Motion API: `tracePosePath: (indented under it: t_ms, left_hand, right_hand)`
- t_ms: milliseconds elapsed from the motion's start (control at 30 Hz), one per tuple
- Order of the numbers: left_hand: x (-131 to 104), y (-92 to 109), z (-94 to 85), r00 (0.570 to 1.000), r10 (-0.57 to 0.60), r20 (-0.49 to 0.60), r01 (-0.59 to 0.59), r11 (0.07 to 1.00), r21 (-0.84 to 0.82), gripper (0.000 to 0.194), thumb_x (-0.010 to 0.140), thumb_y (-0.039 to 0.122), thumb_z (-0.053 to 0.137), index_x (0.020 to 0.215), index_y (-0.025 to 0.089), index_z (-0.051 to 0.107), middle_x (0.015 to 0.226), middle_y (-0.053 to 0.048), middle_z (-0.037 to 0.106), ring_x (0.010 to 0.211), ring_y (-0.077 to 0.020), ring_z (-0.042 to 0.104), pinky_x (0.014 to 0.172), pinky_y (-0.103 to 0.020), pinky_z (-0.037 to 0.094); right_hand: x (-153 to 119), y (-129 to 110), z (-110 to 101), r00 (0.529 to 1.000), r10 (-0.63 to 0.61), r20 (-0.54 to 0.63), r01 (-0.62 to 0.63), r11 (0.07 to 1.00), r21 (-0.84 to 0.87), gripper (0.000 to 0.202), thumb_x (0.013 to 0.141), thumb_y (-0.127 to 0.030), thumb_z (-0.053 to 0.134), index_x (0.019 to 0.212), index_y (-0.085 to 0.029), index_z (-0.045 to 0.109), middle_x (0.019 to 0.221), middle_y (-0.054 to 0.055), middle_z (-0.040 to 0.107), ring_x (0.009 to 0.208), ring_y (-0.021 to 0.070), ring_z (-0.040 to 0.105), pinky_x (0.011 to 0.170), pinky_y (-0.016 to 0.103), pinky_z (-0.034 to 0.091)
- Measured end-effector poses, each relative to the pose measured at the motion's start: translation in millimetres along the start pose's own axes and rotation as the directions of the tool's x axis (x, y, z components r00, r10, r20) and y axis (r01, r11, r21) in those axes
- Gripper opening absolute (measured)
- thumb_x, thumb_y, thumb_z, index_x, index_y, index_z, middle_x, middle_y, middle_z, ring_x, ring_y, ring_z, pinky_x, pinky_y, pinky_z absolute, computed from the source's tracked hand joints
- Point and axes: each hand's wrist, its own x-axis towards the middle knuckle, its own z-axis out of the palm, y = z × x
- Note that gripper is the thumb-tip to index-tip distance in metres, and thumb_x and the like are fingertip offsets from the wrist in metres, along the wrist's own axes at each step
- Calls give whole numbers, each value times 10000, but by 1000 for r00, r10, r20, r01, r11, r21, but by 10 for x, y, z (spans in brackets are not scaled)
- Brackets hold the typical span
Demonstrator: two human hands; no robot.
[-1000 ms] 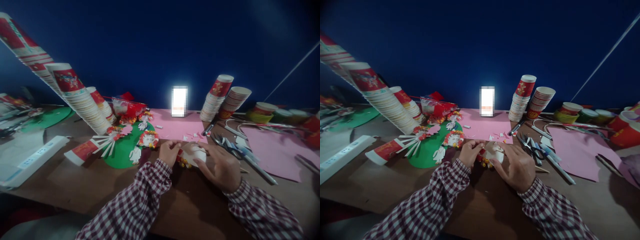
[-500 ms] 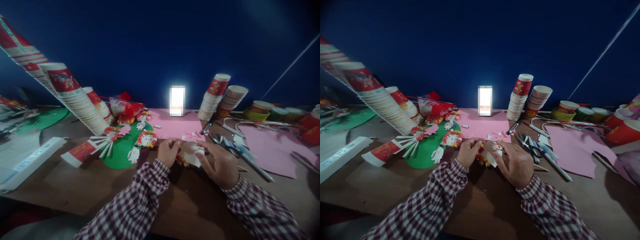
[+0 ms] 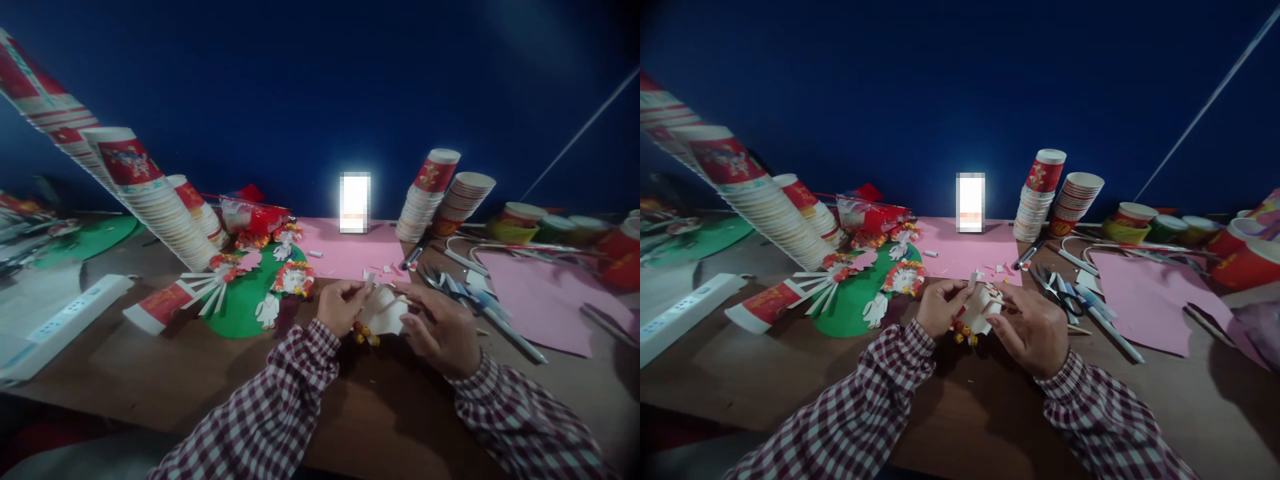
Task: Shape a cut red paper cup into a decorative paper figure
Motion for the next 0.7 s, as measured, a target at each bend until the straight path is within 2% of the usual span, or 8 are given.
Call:
tracePosePath:
  t_ms: [100,167,233,400,500,600,700]
  left_hand:
    - [-13,-2,13,999,-24,-29,25,1000,11,215,696,297,575,735,99,650,646,-48,649,559,-111,552,510,-191,431]
    - [-28,3,25,999,-29,-25,30,999,12,199,694,289,574,718,104,641,615,-35,635,526,-99,538,487,-181,420]
    - [-44,10,36,1000,-12,-7,13,1000,20,184,691,275,574,728,107,641,641,-40,642,553,-104,552,509,-183,432]
    - [-66,10,57,998,42,42,-44,997,59,168,698,230,558,766,105,649,725,-70,662,648,-131,586,595,-203,459]
    - [-70,6,66,998,56,22,-58,996,63,163,706,224,545,756,106,646,710,-66,659,635,-128,583,589,-201,458]
    - [-72,4,62,998,59,12,-60,996,73,158,706,225,543,752,113,645,683,-50,650,597,-116,567,552,-192,445]
    - [-75,2,50,998,53,18,-55,993,105,160,696,248,564,730,114,643,643,-37,636,559,-109,543,530,-194,429]
  right_hand:
    - [26,33,-51,992,95,-86,-98,995,-28,456,765,-393,500,1159,-164,485,901,62,634,725,165,600,671,276,470]
    - [52,63,-66,976,135,-173,-151,985,-87,378,765,-363,515,1098,-186,539,834,45,644,685,160,595,643,273,463]
    - [75,96,-65,971,118,-207,-150,978,-147,283,781,-323,505,1024,-202,586,860,43,648,742,171,595,681,285,455]
    - [88,152,-47,1000,18,-4,-19,992,-127,275,819,-219,428,1056,-215,568,1016,39,616,934,175,559,802,297,437]
    - [86,161,-57,998,7,55,-3,998,-67,342,817,-182,410,1144,-212,504,1061,40,602,966,169,552,837,303,430]
    - [111,152,-88,987,20,160,-19,1000,-4,354,828,-191,392,1171,-214,477,1077,44,600,961,174,563,809,302,447]
    - [149,116,-124,948,-39,315,16,997,76,325,841,-201,380,1138,-237,505,1048,38,616,940,166,577,776,275,461]
